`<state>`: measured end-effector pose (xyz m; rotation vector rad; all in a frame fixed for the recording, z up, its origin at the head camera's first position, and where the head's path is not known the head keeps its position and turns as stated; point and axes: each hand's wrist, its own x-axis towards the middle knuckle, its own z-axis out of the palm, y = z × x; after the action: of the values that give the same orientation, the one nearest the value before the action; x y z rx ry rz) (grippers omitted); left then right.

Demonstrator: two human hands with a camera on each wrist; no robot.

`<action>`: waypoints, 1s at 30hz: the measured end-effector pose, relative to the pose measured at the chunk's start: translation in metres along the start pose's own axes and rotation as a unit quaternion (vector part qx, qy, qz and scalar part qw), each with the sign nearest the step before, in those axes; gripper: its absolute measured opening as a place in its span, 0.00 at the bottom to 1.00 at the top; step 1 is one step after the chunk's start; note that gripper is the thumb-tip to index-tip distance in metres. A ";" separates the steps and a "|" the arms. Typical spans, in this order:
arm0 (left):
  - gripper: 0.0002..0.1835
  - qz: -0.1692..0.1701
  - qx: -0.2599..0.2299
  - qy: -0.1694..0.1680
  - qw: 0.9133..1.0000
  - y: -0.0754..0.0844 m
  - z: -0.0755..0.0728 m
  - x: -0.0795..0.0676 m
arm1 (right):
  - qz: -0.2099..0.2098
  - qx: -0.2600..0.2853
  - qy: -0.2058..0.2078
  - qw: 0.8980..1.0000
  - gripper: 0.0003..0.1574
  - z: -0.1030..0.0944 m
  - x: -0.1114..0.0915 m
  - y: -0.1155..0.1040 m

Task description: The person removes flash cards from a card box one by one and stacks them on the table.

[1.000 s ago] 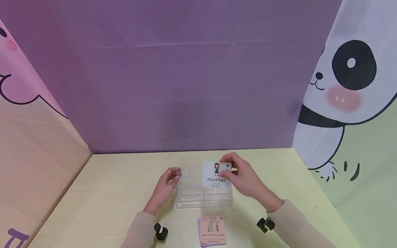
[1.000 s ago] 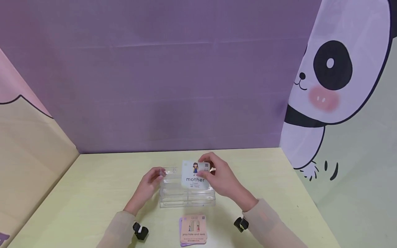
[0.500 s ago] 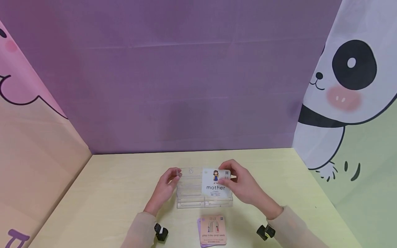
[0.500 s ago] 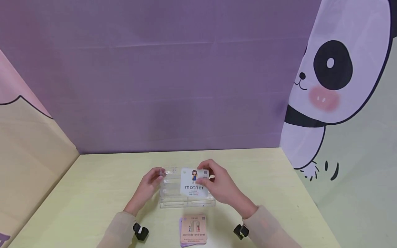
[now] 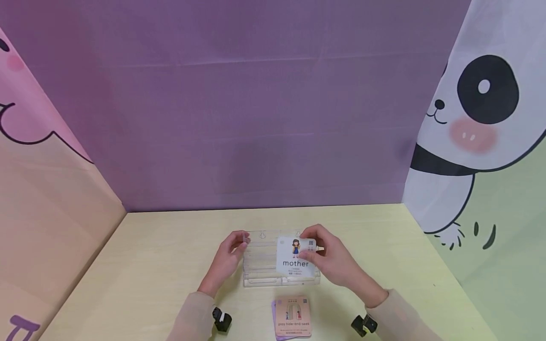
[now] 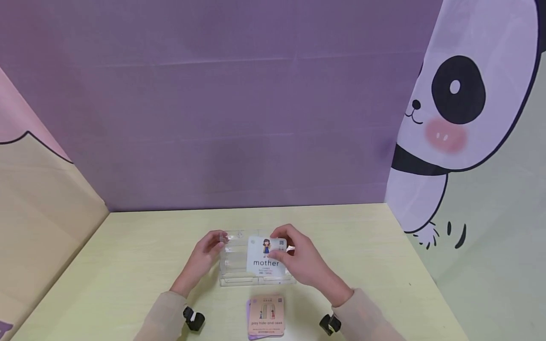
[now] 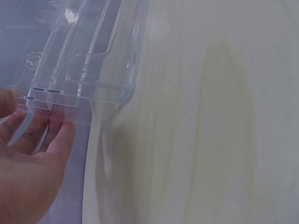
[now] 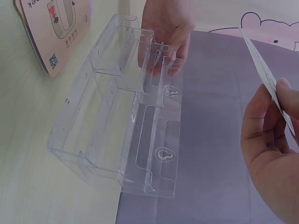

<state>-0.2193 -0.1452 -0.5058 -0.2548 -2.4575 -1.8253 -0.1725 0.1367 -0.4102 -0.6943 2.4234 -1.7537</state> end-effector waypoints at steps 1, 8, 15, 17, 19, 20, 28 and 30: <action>0.15 0.000 0.000 0.000 1.000 0.000 0.000 0.000 | 0.001 -0.001 0.000 1.000 0.19 0.000 0.000 0.001; 0.15 -0.002 0.004 0.005 1.000 0.001 0.000 0.000 | 0.012 0.006 -0.007 1.000 0.19 0.005 -0.003 0.003; 0.15 -0.003 0.004 0.004 1.000 0.001 0.001 0.001 | 0.005 0.003 -0.009 1.000 0.18 0.009 -0.005 0.008; 0.15 -0.005 0.005 0.005 1.000 0.001 0.001 0.000 | 0.003 0.004 -0.011 1.000 0.19 0.010 -0.006 0.010; 0.15 -0.005 0.005 0.005 1.000 0.002 0.001 0.000 | 0.004 0.003 -0.012 1.000 0.19 0.011 -0.007 0.011; 0.15 -0.004 0.005 0.005 1.000 0.002 0.001 0.000 | 0.004 0.003 -0.012 1.000 0.19 0.011 -0.008 0.012; 0.15 -0.002 0.008 0.007 1.000 0.001 0.001 0.000 | 0.011 0.012 -0.014 1.000 0.19 0.014 -0.011 0.017; 0.15 -0.002 0.010 0.008 1.000 0.000 0.001 0.000 | 0.013 0.013 -0.017 1.000 0.19 0.015 -0.012 0.018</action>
<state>-0.2194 -0.1445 -0.5064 -0.2345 -2.4663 -1.7967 -0.1630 0.1330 -0.4342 -0.6807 2.3721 -1.7474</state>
